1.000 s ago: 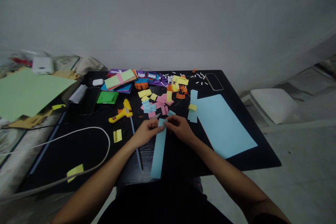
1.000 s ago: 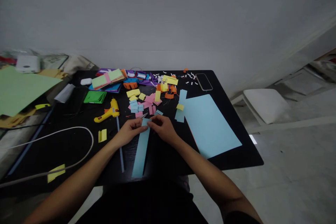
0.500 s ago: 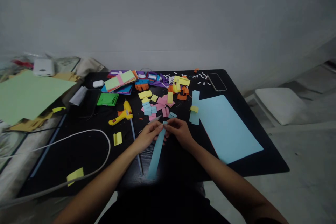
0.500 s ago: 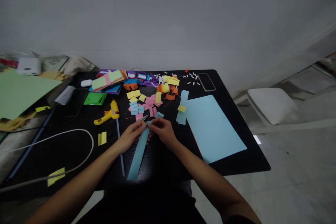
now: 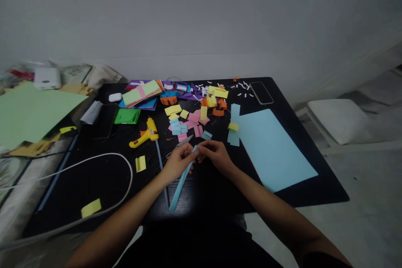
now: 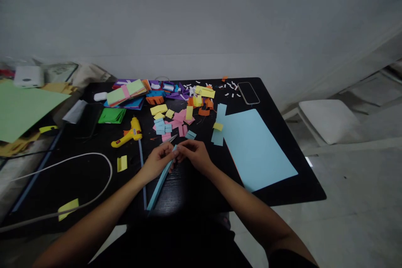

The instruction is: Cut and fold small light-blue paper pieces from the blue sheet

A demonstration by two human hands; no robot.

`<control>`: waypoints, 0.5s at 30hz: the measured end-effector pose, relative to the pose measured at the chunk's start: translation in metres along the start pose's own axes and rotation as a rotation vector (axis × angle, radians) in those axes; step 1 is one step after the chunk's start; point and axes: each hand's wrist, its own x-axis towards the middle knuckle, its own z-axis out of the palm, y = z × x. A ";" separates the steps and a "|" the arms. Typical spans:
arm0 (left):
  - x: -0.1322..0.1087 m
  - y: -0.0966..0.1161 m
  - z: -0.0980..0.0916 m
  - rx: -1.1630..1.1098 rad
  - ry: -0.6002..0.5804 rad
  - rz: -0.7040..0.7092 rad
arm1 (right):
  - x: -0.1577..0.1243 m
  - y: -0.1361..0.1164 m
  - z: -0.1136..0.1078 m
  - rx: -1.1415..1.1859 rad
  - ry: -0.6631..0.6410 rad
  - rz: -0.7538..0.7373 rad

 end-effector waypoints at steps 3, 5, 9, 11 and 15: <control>-0.002 0.001 0.000 0.000 -0.028 0.010 | 0.001 -0.002 -0.001 -0.049 0.014 -0.009; -0.003 0.002 -0.001 -0.009 -0.052 0.001 | 0.001 -0.003 -0.003 -0.069 0.032 -0.017; -0.004 0.002 -0.001 -0.049 -0.038 -0.040 | 0.001 -0.005 -0.006 -0.095 0.064 -0.034; -0.004 0.001 -0.001 -0.068 -0.025 -0.055 | 0.001 -0.005 -0.007 -0.097 0.062 -0.043; -0.002 0.002 -0.001 -0.063 0.002 -0.062 | 0.000 -0.006 -0.005 -0.100 0.054 -0.047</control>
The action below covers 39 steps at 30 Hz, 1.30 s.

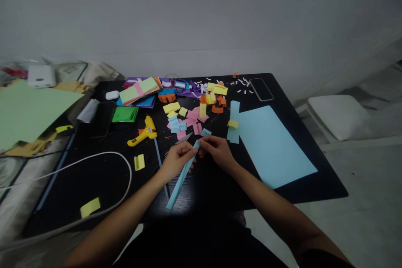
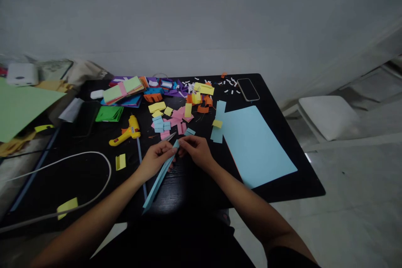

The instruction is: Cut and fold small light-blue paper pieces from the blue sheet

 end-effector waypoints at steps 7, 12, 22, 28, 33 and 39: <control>0.000 0.000 0.000 0.070 0.044 0.048 | 0.000 0.002 0.002 -0.012 0.013 -0.018; -0.002 -0.004 0.000 0.103 0.090 0.081 | -0.002 0.002 0.003 -0.044 0.012 -0.026; -0.001 -0.005 -0.003 0.113 0.066 0.120 | -0.005 0.002 0.006 -0.070 -0.042 -0.037; -0.001 -0.001 -0.004 0.076 0.046 0.085 | -0.007 0.003 0.005 -0.046 -0.055 -0.058; -0.001 0.005 -0.005 -0.026 0.047 0.065 | -0.006 0.002 0.002 0.004 -0.089 -0.075; -0.001 0.004 -0.006 -0.043 0.048 0.070 | -0.003 0.004 0.000 -0.022 -0.086 -0.099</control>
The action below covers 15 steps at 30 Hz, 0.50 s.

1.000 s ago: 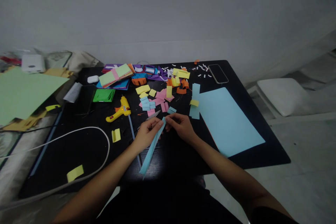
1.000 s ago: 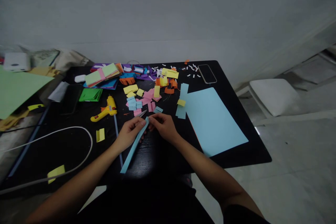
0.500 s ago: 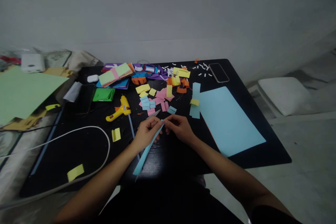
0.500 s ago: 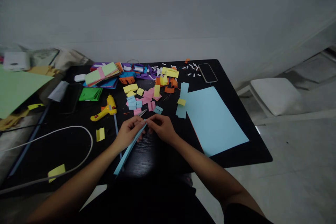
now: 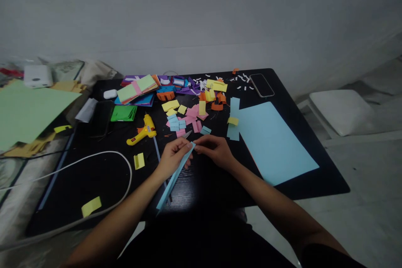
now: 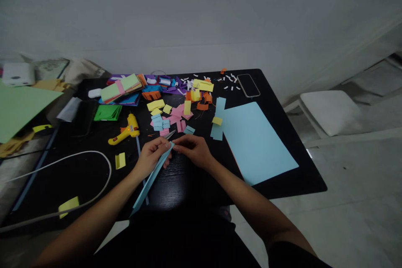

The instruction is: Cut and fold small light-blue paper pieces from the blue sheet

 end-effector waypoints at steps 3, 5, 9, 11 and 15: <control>0.001 0.001 -0.001 0.056 0.004 0.049 | 0.001 0.001 0.000 -0.008 0.020 -0.019; 0.002 0.002 -0.003 0.094 -0.004 0.071 | 0.001 0.002 0.000 -0.011 0.024 -0.028; 0.003 0.004 -0.005 0.120 -0.030 0.099 | 0.001 0.003 -0.001 -0.005 0.000 -0.040; 0.004 0.004 -0.006 0.118 -0.045 0.107 | 0.002 0.004 -0.002 0.005 -0.016 -0.052; 0.006 0.001 -0.009 0.100 -0.078 0.110 | 0.003 0.005 -0.004 0.003 -0.029 -0.071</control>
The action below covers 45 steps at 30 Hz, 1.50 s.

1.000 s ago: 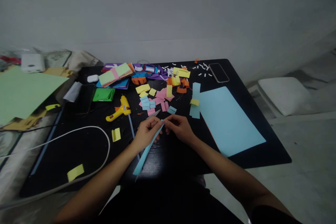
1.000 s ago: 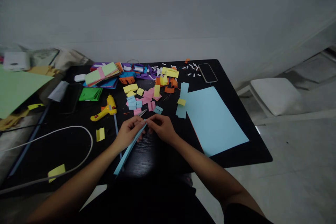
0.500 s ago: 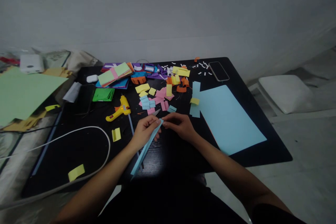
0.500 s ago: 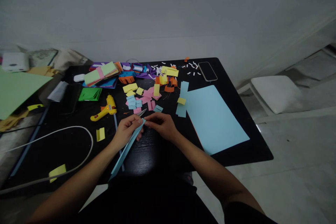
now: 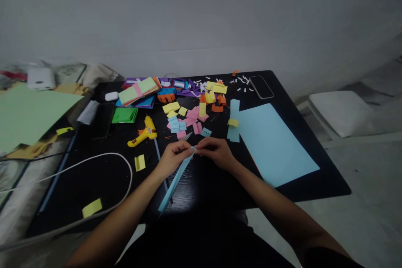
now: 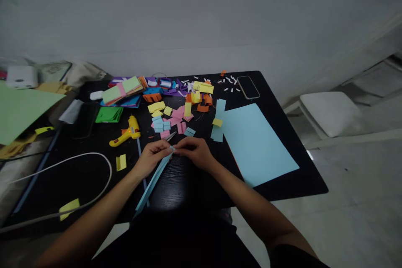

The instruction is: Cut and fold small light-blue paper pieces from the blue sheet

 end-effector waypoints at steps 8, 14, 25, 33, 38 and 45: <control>0.001 -0.005 -0.003 0.021 -0.045 -0.022 | -0.003 -0.001 -0.001 -0.019 -0.006 0.026; 0.001 -0.001 0.000 0.049 0.030 0.035 | -0.001 -0.002 -0.001 0.034 -0.019 0.151; 0.001 -0.004 -0.001 0.094 -0.018 0.076 | -0.003 -0.003 0.001 0.015 -0.113 0.161; 0.000 -0.004 0.002 0.108 0.077 0.070 | -0.002 0.000 0.001 -0.039 -0.101 0.181; -0.002 -0.006 0.007 0.096 0.134 0.058 | -0.001 0.000 0.001 -0.061 -0.044 0.170; -0.004 -0.006 0.008 -0.017 0.057 -0.100 | 0.003 -0.002 -0.002 -0.069 0.054 0.126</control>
